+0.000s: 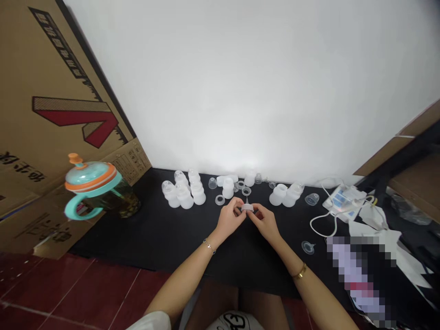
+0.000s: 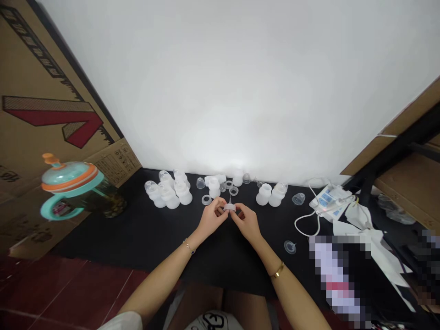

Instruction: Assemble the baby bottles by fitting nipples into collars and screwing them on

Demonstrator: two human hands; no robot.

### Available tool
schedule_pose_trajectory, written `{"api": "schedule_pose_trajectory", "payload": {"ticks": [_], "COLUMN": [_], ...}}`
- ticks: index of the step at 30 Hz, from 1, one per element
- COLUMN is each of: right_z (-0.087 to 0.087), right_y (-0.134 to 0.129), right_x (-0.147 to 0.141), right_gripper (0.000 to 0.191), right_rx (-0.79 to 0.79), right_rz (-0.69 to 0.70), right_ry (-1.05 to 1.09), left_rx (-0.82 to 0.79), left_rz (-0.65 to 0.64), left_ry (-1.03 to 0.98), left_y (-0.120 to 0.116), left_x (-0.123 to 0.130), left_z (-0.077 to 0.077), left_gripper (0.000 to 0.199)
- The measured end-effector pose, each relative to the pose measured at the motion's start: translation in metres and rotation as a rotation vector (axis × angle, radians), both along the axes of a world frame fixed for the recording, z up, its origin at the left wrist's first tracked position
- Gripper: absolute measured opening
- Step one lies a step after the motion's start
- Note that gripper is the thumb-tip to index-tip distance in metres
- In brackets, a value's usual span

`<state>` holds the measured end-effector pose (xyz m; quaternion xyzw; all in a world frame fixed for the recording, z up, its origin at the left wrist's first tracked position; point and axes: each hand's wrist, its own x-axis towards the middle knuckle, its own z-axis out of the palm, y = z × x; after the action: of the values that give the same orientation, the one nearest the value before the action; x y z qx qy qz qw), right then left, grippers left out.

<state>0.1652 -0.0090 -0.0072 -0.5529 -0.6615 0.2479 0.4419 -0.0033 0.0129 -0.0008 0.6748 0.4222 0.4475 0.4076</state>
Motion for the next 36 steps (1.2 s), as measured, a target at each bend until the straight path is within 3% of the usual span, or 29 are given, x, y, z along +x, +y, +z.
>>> {"api": "schedule_pose_trajectory", "payload": {"ticks": [36], "right_z": [0.0010], "right_y": [0.0003], "right_x": [-0.0010], "right_gripper": [0.020], "right_rx": [-0.009], "right_rz": [0.033], "right_ry": [0.060], "left_rx": [-0.048], "left_rz": [-0.023], "left_ry": [-0.055], "left_y": [-0.0009], "left_x": [0.0011], "left_z": [-0.0002], "left_gripper": [0.017]}}
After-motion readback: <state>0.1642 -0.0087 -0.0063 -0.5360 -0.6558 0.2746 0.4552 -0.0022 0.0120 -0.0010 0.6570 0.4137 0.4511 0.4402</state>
